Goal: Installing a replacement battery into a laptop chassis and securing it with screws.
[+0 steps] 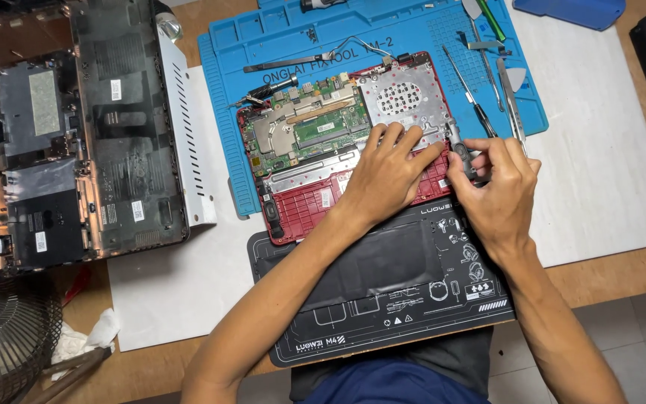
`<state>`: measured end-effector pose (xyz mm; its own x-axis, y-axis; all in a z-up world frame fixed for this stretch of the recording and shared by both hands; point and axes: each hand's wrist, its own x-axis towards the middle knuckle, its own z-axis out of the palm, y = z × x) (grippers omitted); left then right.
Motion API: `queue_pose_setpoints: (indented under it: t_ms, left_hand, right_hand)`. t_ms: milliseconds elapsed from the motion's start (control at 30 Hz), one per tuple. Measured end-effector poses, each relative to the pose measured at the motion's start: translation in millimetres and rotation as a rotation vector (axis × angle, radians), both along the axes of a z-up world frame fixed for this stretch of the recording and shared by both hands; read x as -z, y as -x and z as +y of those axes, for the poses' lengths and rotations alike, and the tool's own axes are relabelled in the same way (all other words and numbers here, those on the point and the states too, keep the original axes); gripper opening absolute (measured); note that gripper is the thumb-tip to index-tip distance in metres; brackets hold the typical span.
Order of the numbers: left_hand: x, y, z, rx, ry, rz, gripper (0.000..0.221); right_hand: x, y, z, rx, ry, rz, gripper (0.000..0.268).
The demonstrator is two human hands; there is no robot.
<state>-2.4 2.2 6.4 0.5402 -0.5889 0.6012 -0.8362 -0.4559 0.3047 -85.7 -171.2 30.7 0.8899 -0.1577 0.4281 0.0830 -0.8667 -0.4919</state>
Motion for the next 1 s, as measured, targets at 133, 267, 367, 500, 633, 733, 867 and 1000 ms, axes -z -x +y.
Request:
queue_pose_setpoints:
  t_ms: [133,267,367,500,633,733,867,1000]
  left_hand:
    - [-10,3,3,0.001,-0.026,0.001,0.026]
    - [-3,2,0,-0.016,-0.055,-0.013,0.028]
    - [0,2,-1,-0.027,-0.08,-0.018,0.029]
    - [-11,4,3,-0.025,-0.115,-0.01,0.033]
    - [-7,4,1,-0.021,-0.127,0.027,0.039]
    - [-10,2,1,-0.069,-0.345,-0.048,0.062]
    - [-10,2,1,-0.063,-0.319,-0.048,0.054]
    - [-8,2,1,-0.059,-0.3,-0.06,0.047]
  right_hand:
    - [2,-1,-2,0.003,0.005,0.01,0.019]
    - [-1,-1,-1,0.004,-0.006,0.022,0.019]
    - [-1,0,-1,0.003,-0.008,0.026,0.018]
    - [-2,-1,-2,-0.006,0.008,0.01,0.018]
    - [-9,-4,-13,-0.026,-0.009,0.035,0.012]
    - [-22,-6,-24,-0.127,-0.094,0.034,0.016]
    - [-21,-9,-32,-0.162,-0.132,0.131,0.015]
    - [-16,-8,-33,-0.106,-0.117,0.21,0.017]
